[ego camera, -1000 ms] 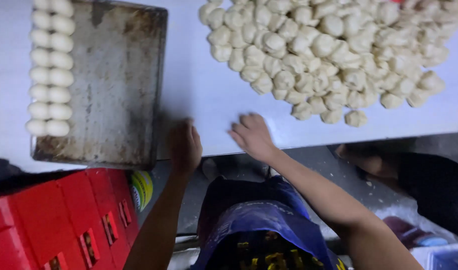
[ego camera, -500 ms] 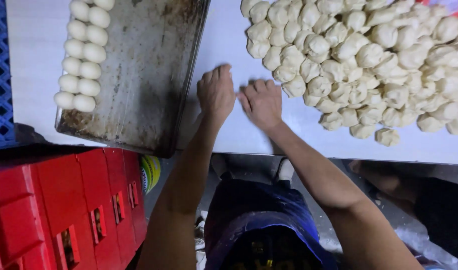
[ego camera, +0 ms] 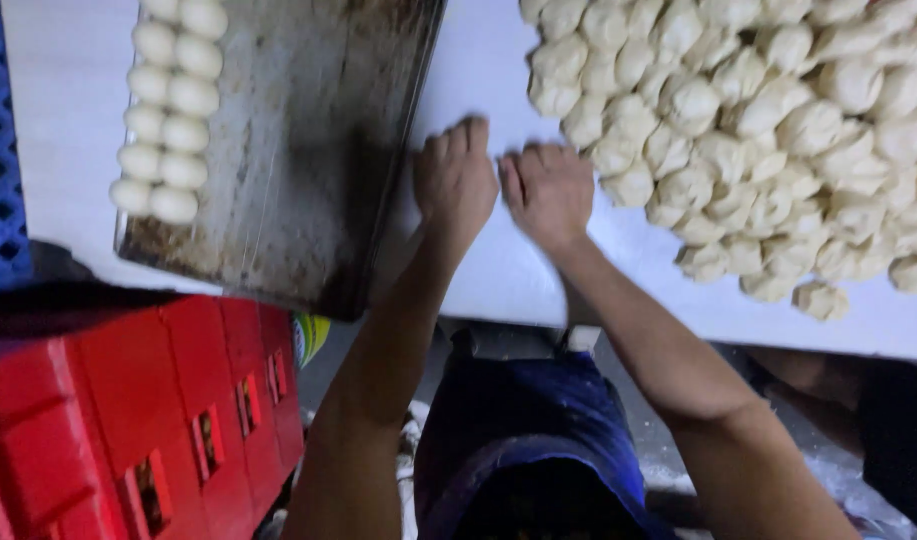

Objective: The person rolls small pieces of dough into balls on a white table and places them onto a metal tray. The person repeatedly picks up dough from a pile, rolls it between their hands, and arranges the finished balls in rows on the tray.

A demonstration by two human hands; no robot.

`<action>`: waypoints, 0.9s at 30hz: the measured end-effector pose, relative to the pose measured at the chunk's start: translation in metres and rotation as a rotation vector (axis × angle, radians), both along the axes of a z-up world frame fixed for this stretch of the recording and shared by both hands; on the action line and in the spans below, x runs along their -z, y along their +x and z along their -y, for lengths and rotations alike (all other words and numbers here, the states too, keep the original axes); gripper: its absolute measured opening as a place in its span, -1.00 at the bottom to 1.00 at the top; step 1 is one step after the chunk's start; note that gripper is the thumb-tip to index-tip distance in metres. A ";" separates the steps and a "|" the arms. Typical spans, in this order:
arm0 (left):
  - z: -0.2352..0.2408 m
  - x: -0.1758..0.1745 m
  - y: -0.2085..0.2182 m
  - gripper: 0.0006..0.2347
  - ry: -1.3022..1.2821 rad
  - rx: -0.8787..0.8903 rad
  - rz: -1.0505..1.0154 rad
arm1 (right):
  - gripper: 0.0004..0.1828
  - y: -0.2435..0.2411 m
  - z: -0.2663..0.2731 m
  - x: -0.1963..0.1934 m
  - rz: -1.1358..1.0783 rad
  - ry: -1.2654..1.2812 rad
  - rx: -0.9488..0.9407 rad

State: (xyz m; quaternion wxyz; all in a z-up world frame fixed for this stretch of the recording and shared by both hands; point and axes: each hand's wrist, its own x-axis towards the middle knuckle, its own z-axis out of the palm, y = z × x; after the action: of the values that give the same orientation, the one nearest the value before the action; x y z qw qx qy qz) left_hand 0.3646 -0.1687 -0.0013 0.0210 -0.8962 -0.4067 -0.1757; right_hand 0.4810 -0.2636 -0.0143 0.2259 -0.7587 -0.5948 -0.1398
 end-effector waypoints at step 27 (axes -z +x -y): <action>0.058 -0.043 -0.074 -0.85 -0.150 0.132 0.135 | -0.73 -0.023 0.103 -0.028 -0.217 -0.079 -0.197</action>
State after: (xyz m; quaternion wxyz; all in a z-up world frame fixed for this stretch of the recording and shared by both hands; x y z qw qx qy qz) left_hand 0.2906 -0.2262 0.0419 -0.0852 -0.9062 -0.3593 -0.2059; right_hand 0.4578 -0.3667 0.0136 0.2712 -0.7156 -0.6436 -0.0105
